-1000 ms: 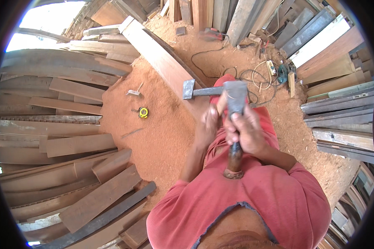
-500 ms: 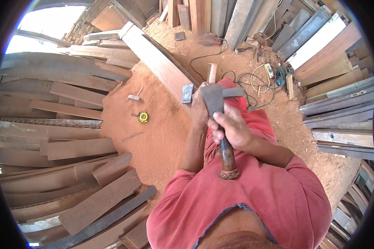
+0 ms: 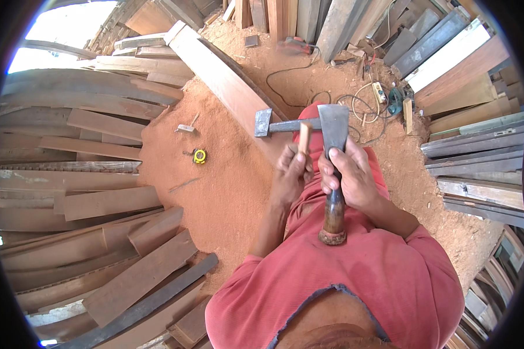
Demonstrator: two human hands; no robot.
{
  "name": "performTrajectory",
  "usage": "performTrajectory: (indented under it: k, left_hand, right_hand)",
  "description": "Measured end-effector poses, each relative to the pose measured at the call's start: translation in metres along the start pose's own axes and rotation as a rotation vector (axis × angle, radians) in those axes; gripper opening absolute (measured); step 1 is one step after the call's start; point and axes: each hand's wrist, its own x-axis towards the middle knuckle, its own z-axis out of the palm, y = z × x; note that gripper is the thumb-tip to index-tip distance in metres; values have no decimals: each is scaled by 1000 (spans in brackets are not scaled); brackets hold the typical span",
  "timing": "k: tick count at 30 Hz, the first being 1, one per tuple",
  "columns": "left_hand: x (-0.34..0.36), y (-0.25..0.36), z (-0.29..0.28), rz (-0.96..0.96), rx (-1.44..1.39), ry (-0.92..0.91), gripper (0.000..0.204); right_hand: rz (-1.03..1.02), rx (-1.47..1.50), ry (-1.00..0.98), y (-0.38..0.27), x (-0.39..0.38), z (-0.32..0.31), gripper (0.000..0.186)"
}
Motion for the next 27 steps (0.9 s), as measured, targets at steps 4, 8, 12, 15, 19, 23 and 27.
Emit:
performTrajectory:
  k: [4,8,12,15,19,23,27]
  left_hand:
    - [39,16,5,98,-158,-31,31]
    - [51,35,15,196,412,77,34]
    - [50,23,9,315,323,49,30]
    - [37,24,18,267,303,90,26]
    - [-4,-11,-2,111,327,-54,21]
    - [1,-12,-1,19,69,-2,19]
    - [39,21,22,311,346,103,28]
  right_hand:
    - [70,87,-42,16,13,5,19]
    - [159,61,-144,21,11,20,22]
    - [122,-19,-153,21,0,19,22]
    - [121,0,-107,22,-5,18,21]
    - [-67,-36,-67,-13,-17,13,15]
    - [12,-3,-12,7,-7,1,13]
    - [122,55,-59,16,6,14,12]
